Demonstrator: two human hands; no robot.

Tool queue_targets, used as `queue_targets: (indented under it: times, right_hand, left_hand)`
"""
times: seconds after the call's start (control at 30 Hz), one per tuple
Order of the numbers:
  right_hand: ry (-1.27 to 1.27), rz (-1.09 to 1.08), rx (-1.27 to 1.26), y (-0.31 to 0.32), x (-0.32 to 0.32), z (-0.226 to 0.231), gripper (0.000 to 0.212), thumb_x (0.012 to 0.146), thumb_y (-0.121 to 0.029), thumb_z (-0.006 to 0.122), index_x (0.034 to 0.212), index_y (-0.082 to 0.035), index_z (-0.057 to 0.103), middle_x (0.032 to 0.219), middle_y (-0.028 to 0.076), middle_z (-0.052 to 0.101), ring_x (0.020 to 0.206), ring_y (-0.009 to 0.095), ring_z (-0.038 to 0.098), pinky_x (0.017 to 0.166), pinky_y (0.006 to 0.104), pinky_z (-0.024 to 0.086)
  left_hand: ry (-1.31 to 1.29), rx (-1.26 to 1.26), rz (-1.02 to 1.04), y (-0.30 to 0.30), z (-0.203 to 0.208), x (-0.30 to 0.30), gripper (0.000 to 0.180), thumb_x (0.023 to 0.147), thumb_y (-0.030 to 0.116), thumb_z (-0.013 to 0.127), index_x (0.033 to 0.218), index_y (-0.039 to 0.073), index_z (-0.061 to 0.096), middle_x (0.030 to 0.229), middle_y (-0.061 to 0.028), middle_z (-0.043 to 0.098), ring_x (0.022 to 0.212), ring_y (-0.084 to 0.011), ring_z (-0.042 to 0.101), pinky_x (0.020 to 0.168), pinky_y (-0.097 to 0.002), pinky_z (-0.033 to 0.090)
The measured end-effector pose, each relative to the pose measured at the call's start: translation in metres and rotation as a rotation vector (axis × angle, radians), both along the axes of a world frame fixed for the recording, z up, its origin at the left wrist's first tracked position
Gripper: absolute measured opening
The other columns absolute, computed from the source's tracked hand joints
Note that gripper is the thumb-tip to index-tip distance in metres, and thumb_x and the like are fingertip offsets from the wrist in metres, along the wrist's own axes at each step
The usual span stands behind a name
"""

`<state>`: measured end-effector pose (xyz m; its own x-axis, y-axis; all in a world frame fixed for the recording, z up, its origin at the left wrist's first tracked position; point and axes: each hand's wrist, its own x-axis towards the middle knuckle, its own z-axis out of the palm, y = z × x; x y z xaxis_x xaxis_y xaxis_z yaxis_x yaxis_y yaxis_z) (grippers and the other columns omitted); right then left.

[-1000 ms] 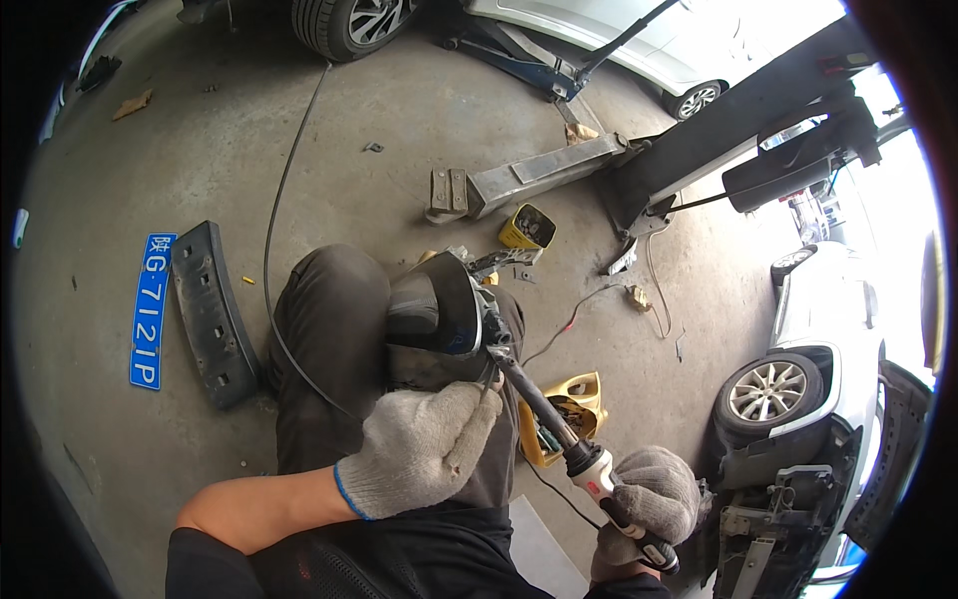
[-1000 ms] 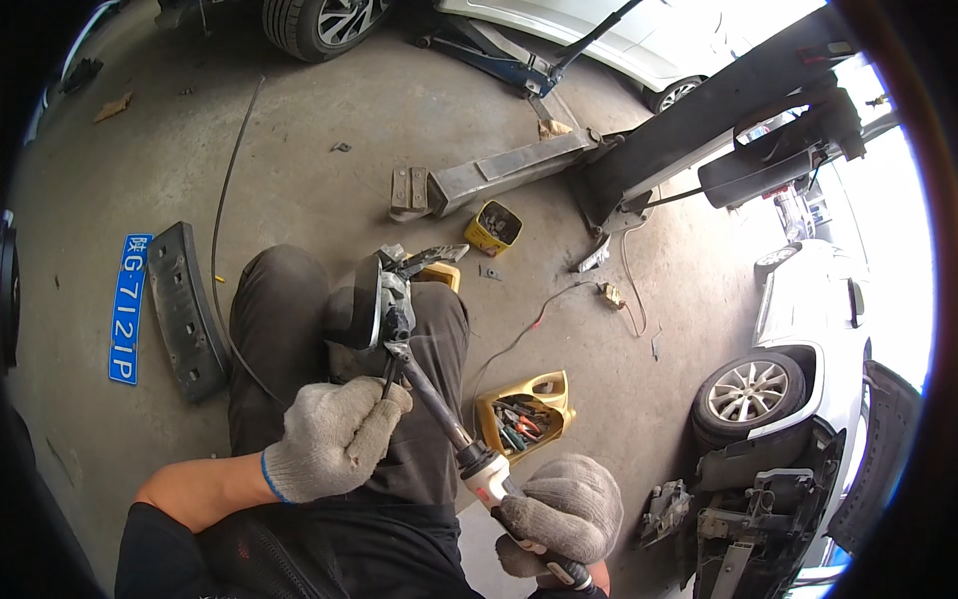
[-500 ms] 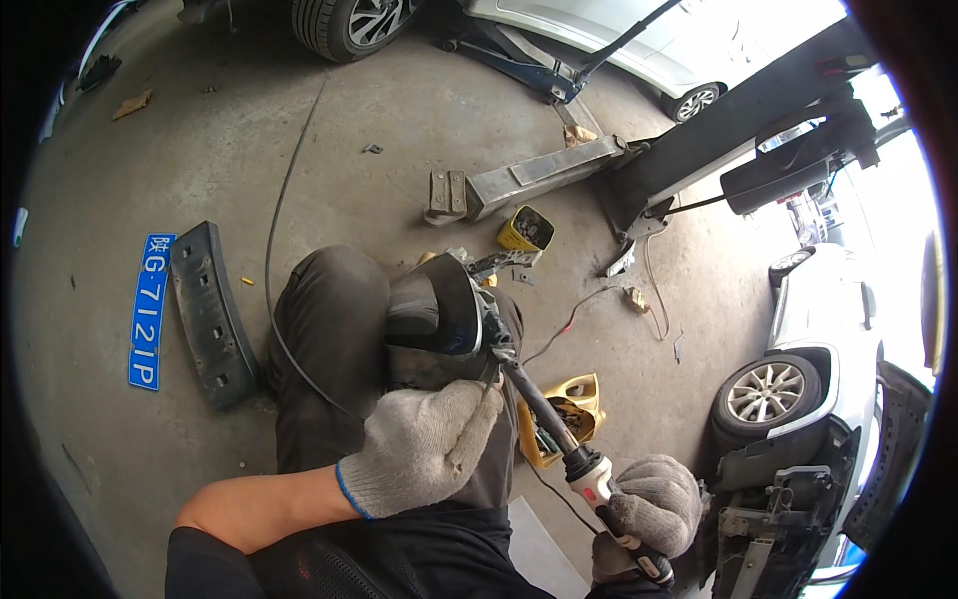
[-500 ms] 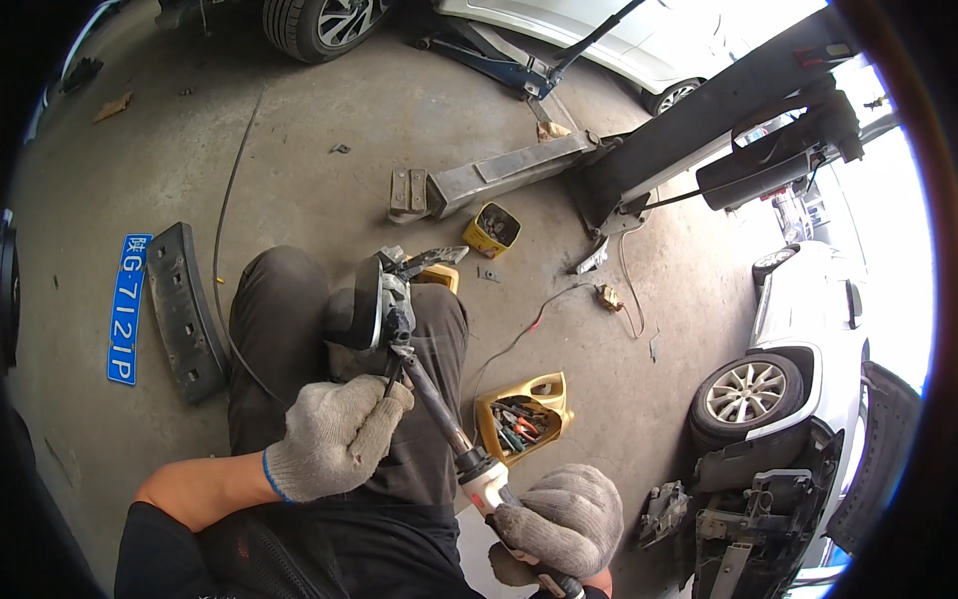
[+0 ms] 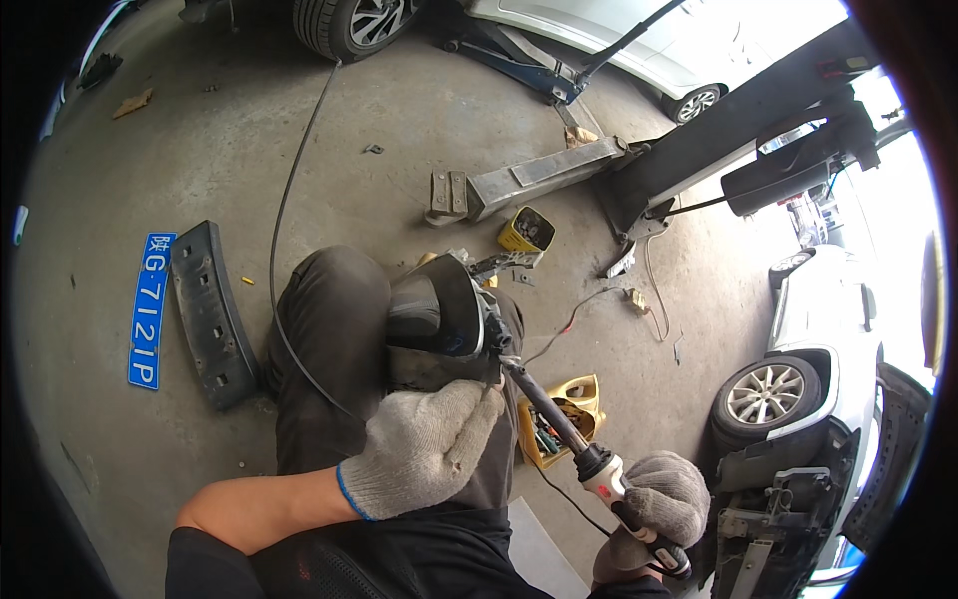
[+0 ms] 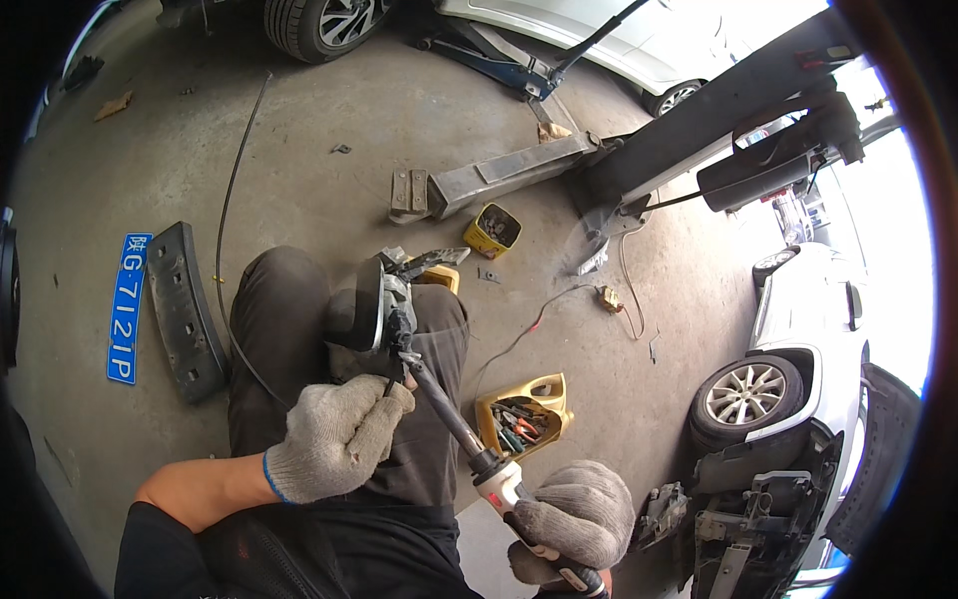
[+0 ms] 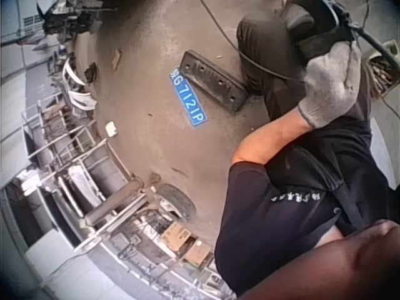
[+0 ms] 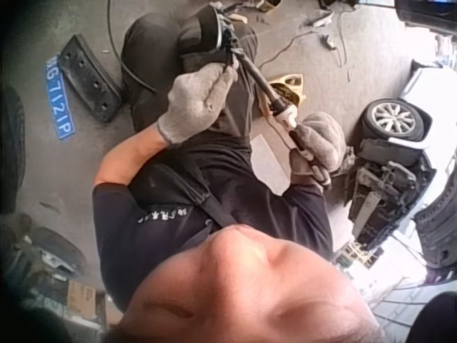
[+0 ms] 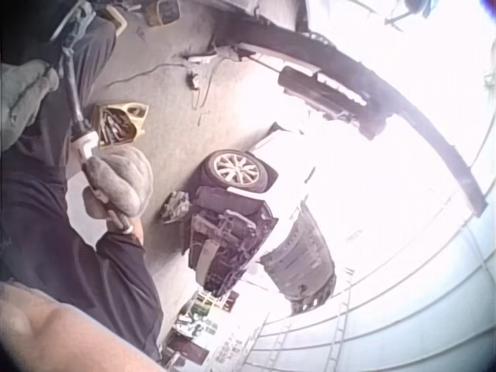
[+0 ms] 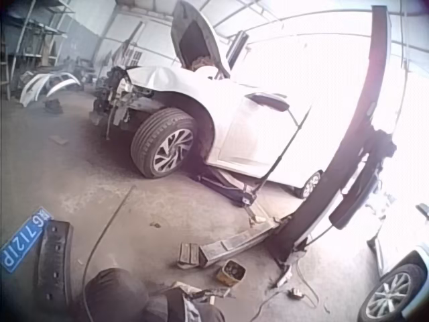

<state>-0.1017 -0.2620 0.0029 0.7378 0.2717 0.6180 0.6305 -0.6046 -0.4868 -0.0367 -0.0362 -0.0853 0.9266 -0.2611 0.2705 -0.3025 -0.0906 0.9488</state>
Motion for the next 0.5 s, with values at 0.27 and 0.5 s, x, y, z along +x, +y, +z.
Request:
queue_targets:
  times: [0.27,0.5]
  right_hand:
    - [-0.094,-0.087,0.102,0.002,-0.005,-0.015,0.025,0.076,-0.025,0.078,0.077,-0.003,0.066,0.065,0.009,0.063,0.055,0.024,0.064,0.054,0.0348,0.053]
    - [0.013,-0.101,0.054,0.012,-0.010,-0.002,0.021,0.070,-0.019,0.080,0.079,-0.005,0.068,0.065,0.008,0.064,0.056,0.024,0.065,0.054,0.0350,0.052]
  left_hand:
    - [0.005,0.004,-0.008,0.001,0.001,0.000,0.020,0.101,0.010,0.057,0.091,-0.005,0.066,0.053,-0.0041,0.057,0.048,-0.0077,0.059,0.046,-0.0252,0.047]
    - [0.001,0.009,-0.010,0.000,0.000,0.000,0.019,0.101,0.009,0.057,0.093,-0.005,0.067,0.054,-0.0050,0.058,0.048,-0.0082,0.060,0.045,-0.0253,0.047]
